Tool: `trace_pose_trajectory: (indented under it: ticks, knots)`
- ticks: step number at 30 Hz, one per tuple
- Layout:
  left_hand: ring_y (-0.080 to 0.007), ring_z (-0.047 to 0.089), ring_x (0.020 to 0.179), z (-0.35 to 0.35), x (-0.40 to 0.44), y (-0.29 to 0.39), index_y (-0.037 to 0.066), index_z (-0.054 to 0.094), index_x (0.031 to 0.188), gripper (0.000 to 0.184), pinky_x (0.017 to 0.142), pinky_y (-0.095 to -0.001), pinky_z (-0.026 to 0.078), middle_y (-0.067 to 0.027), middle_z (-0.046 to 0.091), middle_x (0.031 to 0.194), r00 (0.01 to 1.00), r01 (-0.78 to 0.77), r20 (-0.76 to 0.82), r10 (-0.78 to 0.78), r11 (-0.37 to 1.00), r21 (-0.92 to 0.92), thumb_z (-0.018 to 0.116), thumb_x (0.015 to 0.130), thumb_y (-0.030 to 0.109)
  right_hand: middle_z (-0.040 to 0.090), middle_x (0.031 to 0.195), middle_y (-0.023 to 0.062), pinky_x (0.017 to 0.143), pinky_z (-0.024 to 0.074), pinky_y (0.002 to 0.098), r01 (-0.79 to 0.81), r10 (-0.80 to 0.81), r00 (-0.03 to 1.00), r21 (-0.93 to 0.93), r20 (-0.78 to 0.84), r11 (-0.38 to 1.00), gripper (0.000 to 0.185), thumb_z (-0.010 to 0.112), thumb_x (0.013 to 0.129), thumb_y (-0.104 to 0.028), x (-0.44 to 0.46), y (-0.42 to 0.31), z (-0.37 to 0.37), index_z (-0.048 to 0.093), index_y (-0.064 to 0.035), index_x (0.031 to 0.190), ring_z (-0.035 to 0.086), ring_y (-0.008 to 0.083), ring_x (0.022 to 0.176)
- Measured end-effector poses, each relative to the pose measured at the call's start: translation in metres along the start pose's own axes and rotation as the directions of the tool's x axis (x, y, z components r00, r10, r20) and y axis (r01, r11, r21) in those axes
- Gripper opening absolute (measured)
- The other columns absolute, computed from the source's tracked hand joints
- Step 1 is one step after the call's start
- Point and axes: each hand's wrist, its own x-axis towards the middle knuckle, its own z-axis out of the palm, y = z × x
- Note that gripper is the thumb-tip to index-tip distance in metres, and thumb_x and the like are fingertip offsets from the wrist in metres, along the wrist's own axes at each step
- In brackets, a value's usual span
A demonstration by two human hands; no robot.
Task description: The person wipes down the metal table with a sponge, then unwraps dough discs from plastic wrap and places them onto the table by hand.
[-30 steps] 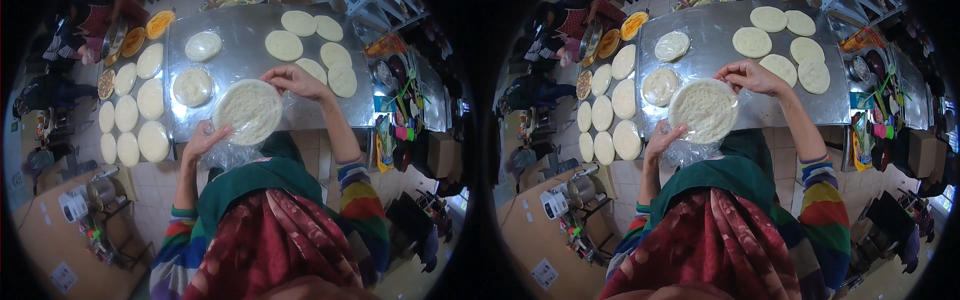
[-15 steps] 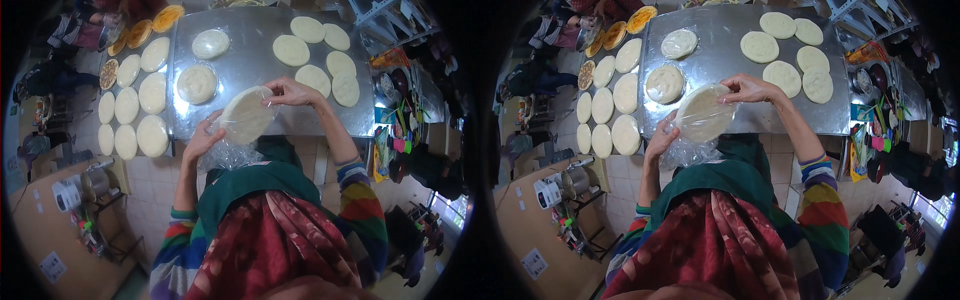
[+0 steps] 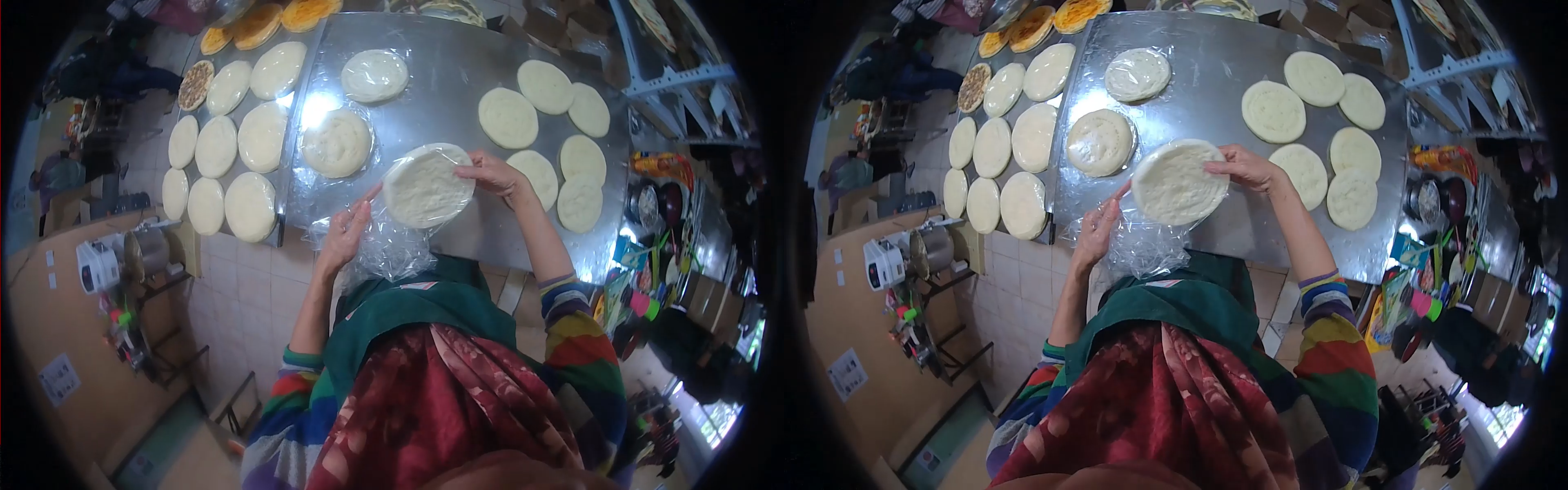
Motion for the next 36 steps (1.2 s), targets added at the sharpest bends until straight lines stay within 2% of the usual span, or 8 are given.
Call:
trace_pose_trajectory:
  ticks: [8,11,14,17,20,28,32,36]
  knots:
    - [-0.0092,0.048,0.075,0.025,0.016,-0.03,0.004,0.064,0.112,0.032,0.07,-0.0247,0.04,-0.0005,0.056,0.081,0.989,0.04,-0.141,-0.039,0.999,0.0,0.045,0.098,0.026,0.066,0.102,0.0068,0.082,0.0503,0.0265,-0.001,0.001,1.0,0.184,0.003,0.983,0.028,0.065,0.087,-0.016,0.043,-0.019,-0.079,0.061,0.0009,0.109,0.063,0.0126,0.09]
    - [-0.012,0.052,0.083,0.024,0.015,-0.03,0.003,0.065,0.102,0.026,0.077,-0.0272,0.042,-0.0052,0.062,0.088,0.975,0.128,-0.177,-0.138,0.99,-0.062,0.048,0.096,0.022,0.066,0.101,0.0064,0.079,0.0514,0.0264,0.125,-0.094,0.986,0.234,-0.138,0.964,0.027,0.065,0.087,-0.017,0.065,-0.043,-0.114,0.062,-0.0004,0.107,0.063,0.012,0.088]
    - [-0.0103,0.046,0.071,0.017,0.007,-0.047,0.003,0.063,0.091,0.025,0.067,-0.0266,0.04,-0.0011,0.053,0.073,0.946,0.143,-0.286,-0.154,0.988,-0.058,0.05,0.096,0.023,0.066,0.102,0.0064,0.079,0.0513,0.0256,0.303,-0.309,0.862,-0.079,-0.403,0.95,0.03,0.065,0.087,-0.018,0.083,-0.085,-0.134,0.061,0.0001,0.111,0.063,0.0127,0.088]
    - [-0.0096,0.042,0.067,0.011,-0.003,-0.06,0.003,0.06,0.084,0.024,0.063,-0.0259,0.037,0.0013,0.047,0.069,0.912,0.184,-0.353,-0.209,0.978,-0.102,0.055,0.093,0.025,0.063,0.111,0.011,0.085,0.0493,0.0307,0.293,-0.66,0.668,-0.693,-0.344,0.659,0.036,0.066,0.085,-0.023,0.116,-0.097,-0.122,0.06,-0.0066,0.117,0.062,0.0207,0.098]
    - [-0.009,0.042,0.067,0.011,-0.009,-0.061,0.004,0.055,0.078,0.024,0.063,-0.025,0.037,0.0019,0.046,0.068,0.894,0.245,-0.366,-0.259,0.966,-0.085,0.061,0.089,0.025,0.057,0.123,0.0136,0.093,0.0443,0.0377,0.11,-0.809,0.58,-0.993,0.096,-0.039,0.042,0.068,0.082,-0.029,0.157,-0.068,-0.096,0.06,-0.0164,0.121,0.054,0.0294,0.113]
    - [-0.0061,0.044,0.071,0.003,-0.028,-0.056,0.007,0.053,0.08,0.014,0.064,-0.0219,0.037,0.0026,0.05,0.074,0.85,0.267,-0.424,-0.313,0.949,-0.167,0.066,0.083,0.012,0.058,0.121,0.009,0.094,0.04,0.0416,0.06,-0.721,0.655,-0.967,0.224,-0.246,0.033,0.065,0.081,-0.025,0.222,-0.019,-0.018,0.062,-0.0171,0.113,0.052,0.0309,0.113]
    - [-0.009,0.052,0.08,-0.001,-0.035,-0.056,0.005,0.056,0.09,0.01,0.073,-0.0234,0.043,-0.0028,0.06,0.09,0.839,0.044,-0.521,-0.158,0.974,-0.224,0.059,0.081,0.002,0.065,0.105,0.0076,0.084,0.0459,0.0355,0.181,-0.676,0.732,-0.932,-0.086,0.314,0.024,0.062,0.085,-0.019,0.208,-0.049,-0.009,0.063,-0.0128,0.109,0.06,0.0234,0.099]
    - [-0.0152,0.055,0.096,-0.002,-0.027,-0.042,0.003,0.057,0.093,0.017,0.085,-0.0278,0.043,-0.0097,0.06,0.109,0.83,-0.218,-0.556,0.037,0.94,-0.262,0.053,0.078,-0.003,0.064,0.092,0.0026,0.071,0.0502,0.0237,0.415,-0.573,0.764,-0.455,-0.296,0.788,0.022,0.058,0.091,-0.017,0.166,-0.08,-0.008,0.058,-0.0037,0.109,0.061,0.0107,0.087]
